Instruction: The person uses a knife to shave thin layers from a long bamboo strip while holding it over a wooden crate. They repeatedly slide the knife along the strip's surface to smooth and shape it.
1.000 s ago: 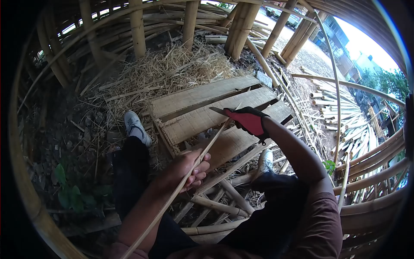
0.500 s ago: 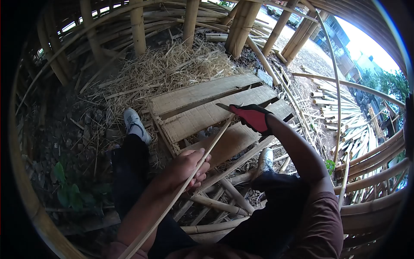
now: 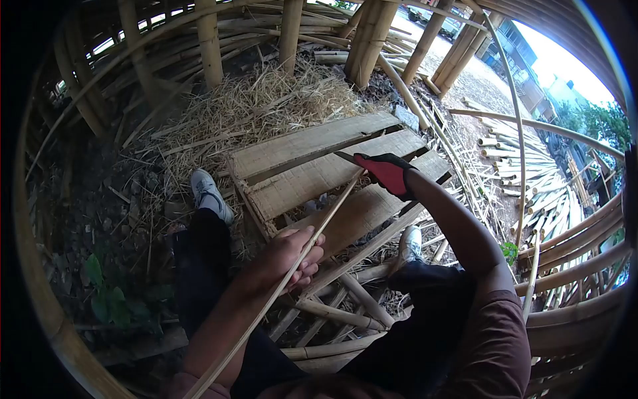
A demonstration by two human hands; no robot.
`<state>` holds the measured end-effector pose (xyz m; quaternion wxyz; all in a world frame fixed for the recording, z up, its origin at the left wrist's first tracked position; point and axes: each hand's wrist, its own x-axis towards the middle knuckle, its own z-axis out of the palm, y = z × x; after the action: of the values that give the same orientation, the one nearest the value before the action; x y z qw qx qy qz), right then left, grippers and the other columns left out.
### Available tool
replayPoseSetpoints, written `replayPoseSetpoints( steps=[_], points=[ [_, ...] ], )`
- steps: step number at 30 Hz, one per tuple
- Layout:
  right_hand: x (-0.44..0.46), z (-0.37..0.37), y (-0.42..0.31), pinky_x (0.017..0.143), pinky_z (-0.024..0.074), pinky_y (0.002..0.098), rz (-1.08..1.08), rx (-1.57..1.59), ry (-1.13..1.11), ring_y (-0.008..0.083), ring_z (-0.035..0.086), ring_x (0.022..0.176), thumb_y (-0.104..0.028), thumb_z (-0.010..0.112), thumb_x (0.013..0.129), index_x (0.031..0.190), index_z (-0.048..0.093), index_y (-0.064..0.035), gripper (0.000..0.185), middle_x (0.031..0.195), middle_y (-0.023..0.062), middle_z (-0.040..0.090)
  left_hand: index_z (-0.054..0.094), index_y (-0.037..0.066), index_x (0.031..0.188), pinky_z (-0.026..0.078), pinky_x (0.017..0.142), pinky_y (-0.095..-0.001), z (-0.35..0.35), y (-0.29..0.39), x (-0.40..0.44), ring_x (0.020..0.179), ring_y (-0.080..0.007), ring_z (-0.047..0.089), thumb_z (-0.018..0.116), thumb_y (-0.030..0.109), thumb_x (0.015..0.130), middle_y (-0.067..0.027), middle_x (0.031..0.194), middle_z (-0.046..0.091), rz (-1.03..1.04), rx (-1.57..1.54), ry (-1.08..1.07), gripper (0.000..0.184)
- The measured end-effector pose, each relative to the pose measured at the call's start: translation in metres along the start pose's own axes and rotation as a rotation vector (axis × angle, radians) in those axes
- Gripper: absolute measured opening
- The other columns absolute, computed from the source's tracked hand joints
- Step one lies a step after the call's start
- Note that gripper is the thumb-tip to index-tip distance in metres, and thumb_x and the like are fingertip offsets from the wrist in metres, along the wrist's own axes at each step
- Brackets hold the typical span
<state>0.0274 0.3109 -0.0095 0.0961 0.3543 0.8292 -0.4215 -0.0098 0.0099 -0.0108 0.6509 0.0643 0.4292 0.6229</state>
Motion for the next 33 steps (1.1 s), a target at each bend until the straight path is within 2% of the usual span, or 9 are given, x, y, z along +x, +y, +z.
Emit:
replayPoseSetpoints(
  steps=[4,9,15,16,23,25,26,29,33],
  points=[
    [-0.064,0.018,-0.041,0.049,0.0338,0.0276,0.014,-0.114,-0.075,0.0089,0.043,0.056,-0.077,0.054,0.079,0.076,0.06,-0.0081,0.07,0.066,-0.001,0.05,0.044,0.011,0.094,0.026,0.03,-0.0172,0.004,0.003,-0.002,0.034,-0.0017,0.031,0.029,0.032,0.105,0.007,0.053,0.034,0.007,0.045,0.029,0.029],
    [-0.004,0.0,0.002,0.047,0.0332,0.0269,-0.029,-0.081,0.087,0.0085,0.043,0.052,-0.078,0.053,0.079,0.073,0.06,-0.0105,0.068,0.064,-0.0009,0.05,0.044,0.011,0.094,0.026,0.03,-0.017,0.0,0.001,-0.001,0.033,-0.0018,0.031,0.029,0.033,0.105,0.0071,0.053,0.034,-0.007,0.0,0.001,0.029],
    [-0.048,0.016,-0.025,0.043,0.0297,0.0253,0.067,-0.035,-0.112,0.0068,0.038,0.047,-0.073,0.056,0.082,0.076,0.06,-0.0133,0.06,0.06,-0.0036,0.047,0.043,0.01,0.094,0.027,0.029,-0.0171,-0.007,-0.001,0.004,0.033,-0.0021,0.032,0.029,0.032,0.106,0.0068,0.053,0.034,0.002,-0.064,-0.055,0.029],
    [-0.001,0.005,0.007,0.045,0.0305,0.0263,-0.014,0.002,0.046,0.0071,0.039,0.05,-0.072,0.056,0.082,0.077,0.06,-0.0115,0.061,0.063,-0.0026,0.049,0.043,0.01,0.094,0.027,0.029,-0.0171,-0.008,-0.002,0.003,0.033,-0.0022,0.032,0.028,0.032,0.106,0.0066,0.053,0.034,0.011,-0.058,-0.066,0.029],
    [-0.059,0.013,-0.031,0.054,0.0395,0.0315,0.026,-0.084,-0.12,0.0123,0.048,0.059,-0.07,0.054,0.085,0.081,0.064,-0.0092,0.061,0.067,0.0003,0.054,0.042,0.011,0.093,0.027,0.029,-0.0161,-0.006,-0.001,0.002,0.032,-0.0015,0.032,0.031,0.032,0.105,0.0069,0.053,0.035,-0.008,-0.073,-0.035,0.027],
    [-0.011,0.004,0.005,0.056,0.0411,0.0324,-0.082,-0.149,0.09,0.0131,0.049,0.06,-0.07,0.053,0.086,0.08,0.063,-0.0082,0.062,0.068,0.0014,0.055,0.041,0.011,0.093,0.027,0.028,-0.016,-0.009,-0.001,0.005,0.032,-0.0015,0.033,0.032,0.032,0.105,0.0069,0.053,0.035,-0.005,-0.101,-0.075,0.026],
    [-0.005,-0.002,0.008,0.058,0.042,0.0338,0.038,-0.074,0.112,0.0128,0.05,0.063,-0.066,0.054,0.087,0.081,0.064,-0.0072,0.06,0.069,0.0018,0.055,0.042,0.01,0.093,0.027,0.028,-0.0156,-0.006,0.0,0.004,0.032,-0.0014,0.034,0.034,0.031,0.105,0.007,0.052,0.035,-0.006,-0.098,-0.044,0.025],
    [-0.012,0.016,0.017,0.058,0.0412,0.0329,-0.054,0.141,0.139,0.0129,0.049,0.063,-0.063,0.056,0.088,0.082,0.066,-0.0079,0.056,0.07,0.0013,0.055,0.042,0.009,0.094,0.027,0.028,-0.0144,-0.003,-0.001,-0.001,0.032,0.0001,0.034,0.036,0.03,0.104,0.0078,0.052,0.034,0.0,-0.116,-0.038,0.024],
    [-0.035,0.003,-0.002,0.053,0.0367,0.0274,0.051,0.098,-0.042,0.0086,0.045,0.059,-0.063,0.057,0.088,0.085,0.065,-0.0101,0.054,0.069,-0.0011,0.052,0.043,0.009,0.094,0.027,0.029,-0.0142,0.006,0.004,-0.01,0.033,0.0005,0.033,0.036,0.03,0.104,0.0078,0.052,0.035,-0.013,-0.01,0.049,0.024]
  ],
)
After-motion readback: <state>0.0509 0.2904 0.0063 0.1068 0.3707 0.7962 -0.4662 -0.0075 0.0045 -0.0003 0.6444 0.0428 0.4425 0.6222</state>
